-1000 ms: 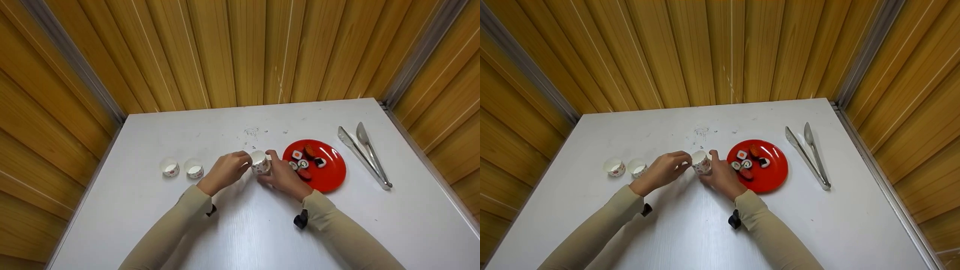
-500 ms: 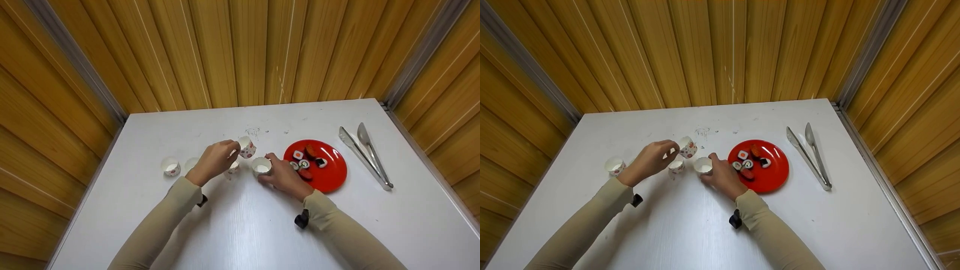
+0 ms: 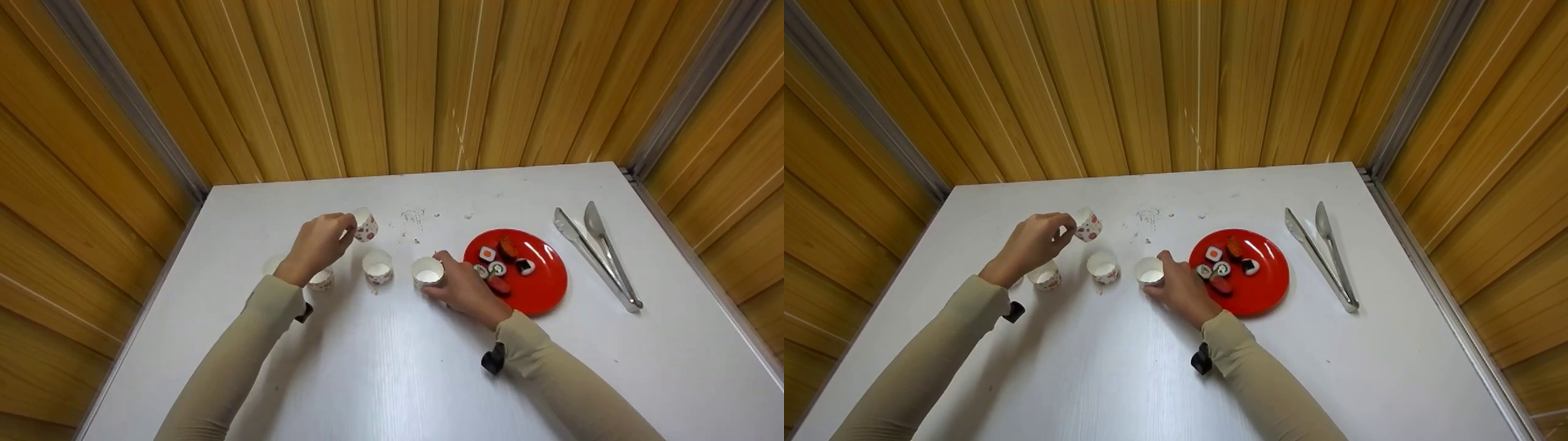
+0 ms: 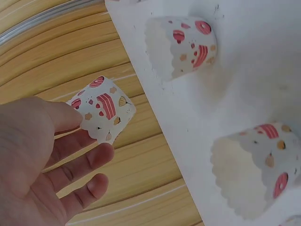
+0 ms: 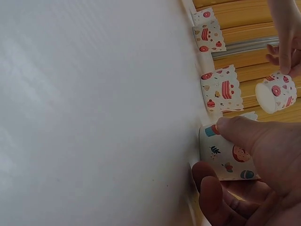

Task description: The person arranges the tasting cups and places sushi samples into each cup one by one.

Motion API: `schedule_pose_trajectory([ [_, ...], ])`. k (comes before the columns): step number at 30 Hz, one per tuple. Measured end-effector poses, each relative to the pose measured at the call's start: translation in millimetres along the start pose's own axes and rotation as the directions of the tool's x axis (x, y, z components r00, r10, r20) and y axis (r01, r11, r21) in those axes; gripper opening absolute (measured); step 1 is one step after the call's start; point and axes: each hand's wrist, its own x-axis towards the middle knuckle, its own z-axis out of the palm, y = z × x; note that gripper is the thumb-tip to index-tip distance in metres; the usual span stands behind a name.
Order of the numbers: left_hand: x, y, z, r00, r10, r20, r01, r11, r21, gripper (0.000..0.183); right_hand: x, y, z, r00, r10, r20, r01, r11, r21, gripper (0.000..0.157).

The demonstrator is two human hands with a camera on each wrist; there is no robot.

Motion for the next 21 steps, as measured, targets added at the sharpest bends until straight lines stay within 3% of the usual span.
schedule_pose_trajectory([
  [4, -2.4, -16.0, -6.7, 0.996, -0.079, 0.032, 0.078, 0.997, 0.023, 0.007, -1.2, -1.5, 0.5, 1.000, 0.014, 0.006, -0.014, 1.000, 0.015, 0.063],
  [10, -7.3, -42.2, -14.2, 0.975, -0.206, 0.088, 0.201, 0.978, 0.064, 0.006, -2.6, -2.2, 0.4, 1.000, 0.026, 0.012, -0.026, 0.999, 0.019, 0.064],
  [21, -13.8, -80.7, -20.3, 0.930, -0.339, 0.142, 0.321, 0.938, 0.132, 0.010, -0.9, -0.1, -0.2, 1.000, -0.007, -0.001, 0.007, 1.000, 0.018, 0.059],
])
